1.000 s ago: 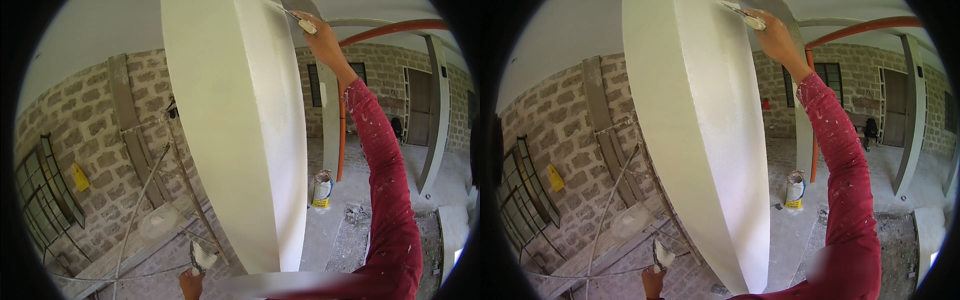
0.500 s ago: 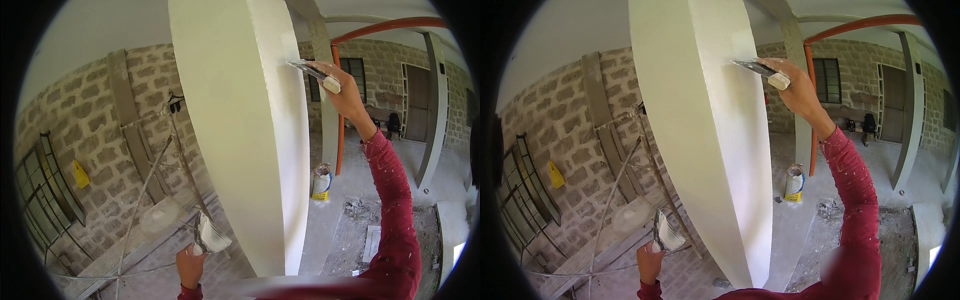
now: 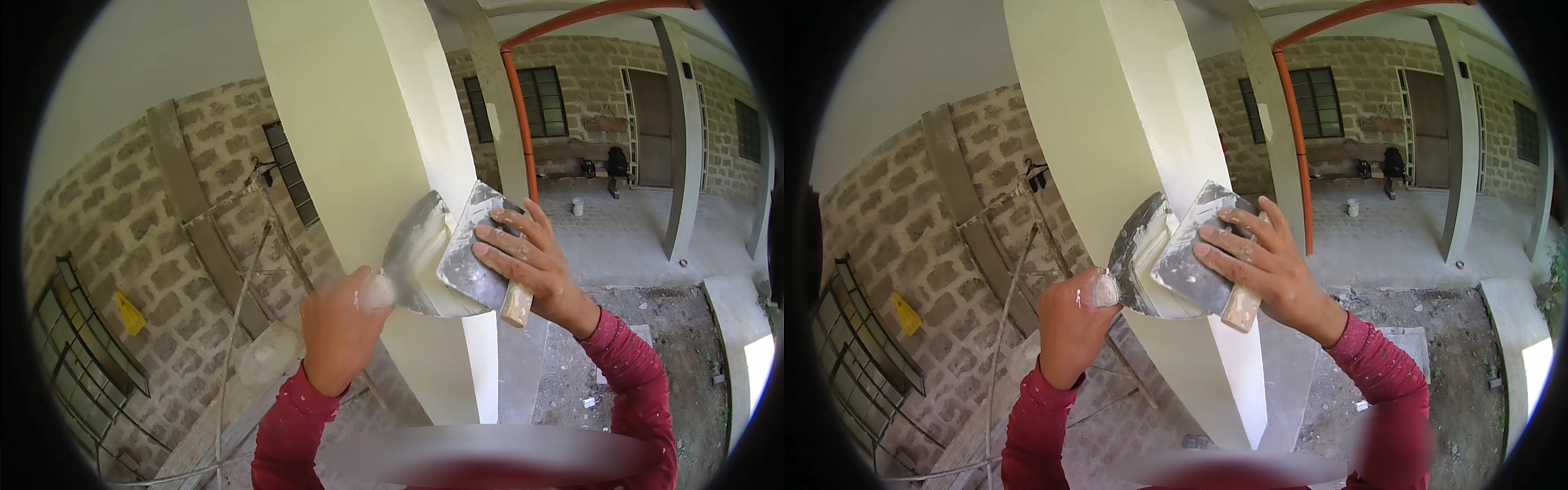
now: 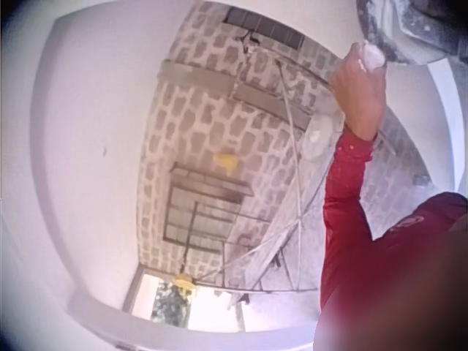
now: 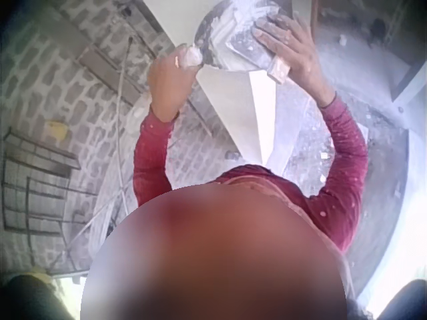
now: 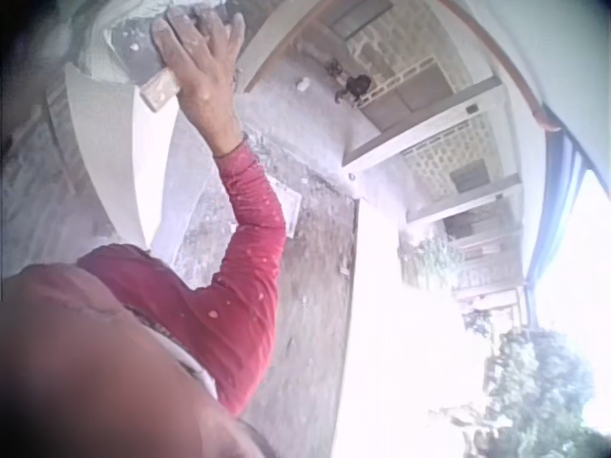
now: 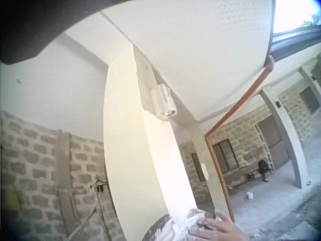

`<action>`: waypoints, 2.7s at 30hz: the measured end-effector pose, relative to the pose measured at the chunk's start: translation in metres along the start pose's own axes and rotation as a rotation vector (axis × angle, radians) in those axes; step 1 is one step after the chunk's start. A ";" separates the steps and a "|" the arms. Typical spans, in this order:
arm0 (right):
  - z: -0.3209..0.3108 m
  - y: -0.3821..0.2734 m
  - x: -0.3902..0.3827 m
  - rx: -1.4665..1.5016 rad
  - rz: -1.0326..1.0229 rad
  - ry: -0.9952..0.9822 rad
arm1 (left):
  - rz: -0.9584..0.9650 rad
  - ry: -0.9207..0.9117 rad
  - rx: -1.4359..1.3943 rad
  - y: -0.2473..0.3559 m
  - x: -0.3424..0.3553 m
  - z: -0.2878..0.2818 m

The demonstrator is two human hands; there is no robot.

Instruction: The person applies white plaster to a vertical column using a trowel and a hawk. They repeatedly scoop plaster from the hawk and smooth it onto the column surface, working from lower to higher sections.

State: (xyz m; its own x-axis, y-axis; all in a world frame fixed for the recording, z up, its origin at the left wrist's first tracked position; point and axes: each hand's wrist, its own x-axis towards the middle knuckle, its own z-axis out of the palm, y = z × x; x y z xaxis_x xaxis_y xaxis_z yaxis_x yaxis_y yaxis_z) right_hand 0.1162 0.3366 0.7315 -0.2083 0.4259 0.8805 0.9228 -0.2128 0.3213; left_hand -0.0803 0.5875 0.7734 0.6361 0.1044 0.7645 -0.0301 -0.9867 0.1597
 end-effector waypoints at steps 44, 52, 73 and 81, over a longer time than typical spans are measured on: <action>0.018 0.291 0.299 0.468 0.979 0.147 | -0.405 -0.133 -0.063 -0.080 -0.083 0.005; 0.031 0.291 0.317 0.670 0.867 0.163 | -0.619 -0.017 -0.048 -0.137 -0.183 0.009; 0.029 0.313 0.305 0.482 0.940 0.154 | -0.806 -0.181 -0.042 -0.125 -0.210 0.020; 0.038 0.301 0.319 0.637 0.868 0.168 | -0.623 -0.182 0.148 -0.187 -0.328 0.019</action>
State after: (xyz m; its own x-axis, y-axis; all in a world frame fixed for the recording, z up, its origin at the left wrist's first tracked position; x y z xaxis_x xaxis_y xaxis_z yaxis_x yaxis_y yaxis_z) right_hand 0.3396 0.4417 1.0963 0.5985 0.2142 0.7719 0.7653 0.1320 -0.6300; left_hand -0.2692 0.7357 0.4808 0.6209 0.6507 0.4371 0.4830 -0.7568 0.4404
